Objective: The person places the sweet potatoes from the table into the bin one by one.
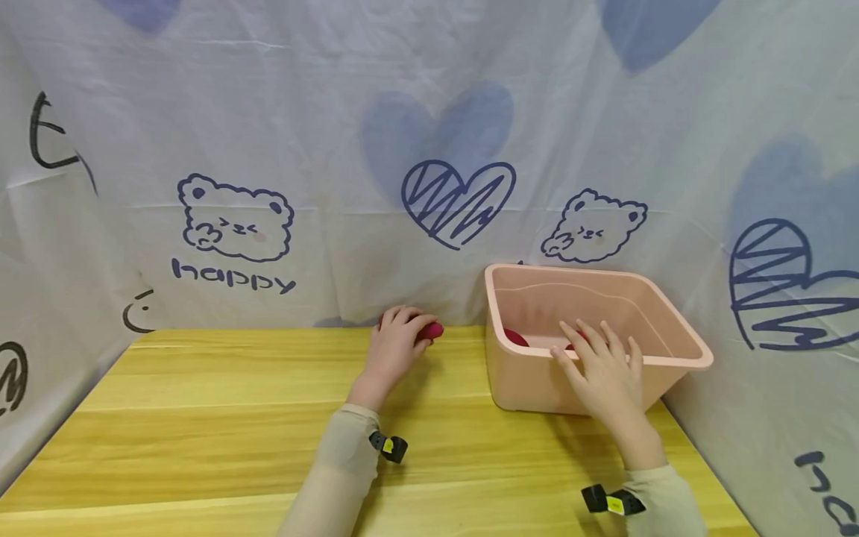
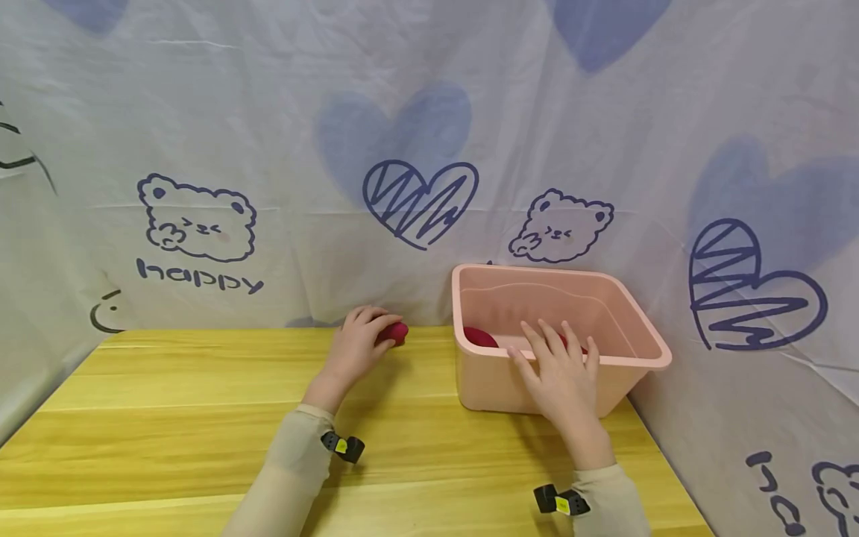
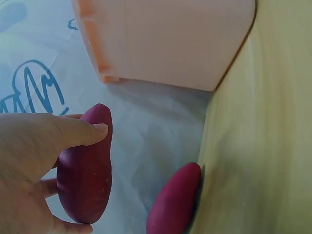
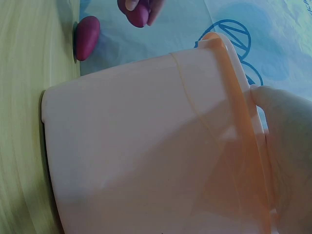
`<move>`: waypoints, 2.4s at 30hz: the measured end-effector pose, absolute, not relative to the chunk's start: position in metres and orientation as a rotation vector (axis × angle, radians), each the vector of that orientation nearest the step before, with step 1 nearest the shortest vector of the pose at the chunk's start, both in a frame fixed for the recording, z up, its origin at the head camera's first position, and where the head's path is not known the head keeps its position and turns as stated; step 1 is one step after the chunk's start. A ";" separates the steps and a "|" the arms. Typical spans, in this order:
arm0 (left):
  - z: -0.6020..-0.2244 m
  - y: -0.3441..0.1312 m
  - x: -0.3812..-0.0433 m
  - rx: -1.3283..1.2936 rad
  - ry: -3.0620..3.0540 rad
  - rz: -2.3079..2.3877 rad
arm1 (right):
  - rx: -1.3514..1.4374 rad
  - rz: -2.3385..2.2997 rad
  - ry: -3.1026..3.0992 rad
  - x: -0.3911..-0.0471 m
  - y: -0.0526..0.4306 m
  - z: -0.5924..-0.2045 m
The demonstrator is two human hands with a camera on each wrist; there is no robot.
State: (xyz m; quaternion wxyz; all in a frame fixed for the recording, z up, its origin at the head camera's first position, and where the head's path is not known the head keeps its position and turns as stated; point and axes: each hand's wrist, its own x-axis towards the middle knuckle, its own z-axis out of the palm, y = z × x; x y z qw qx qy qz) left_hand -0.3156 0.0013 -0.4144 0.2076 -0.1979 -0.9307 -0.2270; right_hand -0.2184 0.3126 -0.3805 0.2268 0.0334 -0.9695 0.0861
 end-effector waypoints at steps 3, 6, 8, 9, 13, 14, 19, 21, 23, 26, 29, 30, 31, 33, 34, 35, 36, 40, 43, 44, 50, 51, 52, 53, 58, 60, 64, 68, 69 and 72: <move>-0.409 0.005 -0.316 -0.556 -2.581 -0.619 | 0.098 0.235 -2.667 -0.219 0.313 -0.380; -0.402 0.008 -0.317 -0.564 -2.569 -0.603 | 0.099 0.237 -2.664 -0.220 0.313 -0.380; -0.398 0.010 -0.317 -0.571 -2.560 -0.587 | 0.101 0.238 -2.662 -0.220 0.313 -0.380; -0.395 0.011 -0.317 -0.578 -2.554 -0.583 | 0.102 0.238 -2.660 -0.220 0.314 -0.380; -0.385 0.016 -0.319 -0.607 -2.526 -0.581 | 0.107 0.240 -2.652 -0.220 0.314 -0.381; -0.383 0.017 -0.319 -0.614 -2.520 -0.582 | 0.108 0.240 -2.651 -0.220 0.314 -0.381; -0.372 0.022 -0.321 -0.634 -2.493 -0.574 | 0.107 0.242 -2.655 -0.219 0.314 -0.380; -0.368 0.024 -0.322 -0.640 -2.484 -0.569 | 0.105 0.242 -2.658 -0.219 0.313 -0.380; -0.363 0.026 -0.322 -0.643 -2.474 -0.563 | 0.103 0.242 -2.661 -0.219 0.313 -0.381; -0.357 0.029 -0.322 -0.657 -2.456 -0.561 | 0.098 0.240 -2.664 -0.219 0.313 -0.381; -0.350 0.033 -0.323 -0.670 -2.442 -0.554 | 0.095 0.240 -2.666 -0.219 0.313 -0.380; -0.348 0.034 -0.324 -0.676 -2.437 -0.551 | 0.095 0.240 -2.667 -0.219 0.313 -0.380; -0.347 0.035 -0.324 -0.681 -2.432 -0.551 | 0.095 0.240 -2.668 -0.219 0.313 -0.380; -0.343 0.038 -0.324 -0.691 -2.430 -0.549 | 0.096 0.241 -2.668 -0.219 0.313 -0.380; -0.342 0.039 -0.324 -0.695 -2.429 -0.551 | 0.098 0.242 -2.668 -0.219 0.313 -0.380; -0.340 0.041 -0.324 -0.701 -2.430 -0.552 | 0.100 0.241 -2.667 -0.219 0.313 -0.380; -0.339 0.042 -0.324 -0.706 -2.434 -0.549 | 0.102 0.242 -2.666 -0.219 0.313 -0.380; -0.333 0.050 -0.323 -0.731 -2.444 -0.539 | 0.108 0.246 -2.659 -0.219 0.313 -0.381; -0.330 0.057 -0.323 -0.745 -2.440 -0.526 | 0.108 0.250 -2.656 -0.219 0.313 -0.381; -0.330 0.059 -0.323 -0.751 -2.435 -0.526 | 0.109 0.249 -2.655 -0.219 0.313 -0.381; -0.328 0.073 -0.323 -0.775 -2.424 -0.516 | 0.108 0.247 -2.663 -0.219 0.312 -0.381; -0.327 0.076 -0.322 -0.775 -2.426 -0.510 | 0.108 0.246 -2.663 -0.219 0.312 -0.381; -0.326 0.079 -0.322 -0.779 -2.429 -0.512 | 0.109 0.245 -2.663 -0.219 0.313 -0.381; -0.326 0.081 -0.322 -0.784 -2.431 -0.506 | 0.110 0.246 -2.661 -0.219 0.313 -0.381; -0.323 0.098 -0.321 -0.812 -2.442 -0.497 | 0.105 0.251 -2.659 -0.219 0.314 -0.381; -0.323 0.105 -0.321 -0.826 -2.450 -0.493 | 0.100 0.249 -2.660 -0.218 0.314 -0.380; -0.325 0.120 -0.321 -0.857 -2.473 -0.461 | 0.098 0.240 -2.665 -0.218 0.315 -0.379; -0.328 0.134 -0.320 -0.898 -2.478 -0.432 | 0.094 0.236 -2.679 -0.217 0.314 -0.377; -0.329 0.137 -0.320 -0.906 -2.479 -0.426 | 0.094 0.234 -2.681 -0.217 0.314 -0.377; -0.332 0.144 -0.321 -0.926 -2.487 -0.404 | 0.094 0.226 -2.680 -0.218 0.314 -0.377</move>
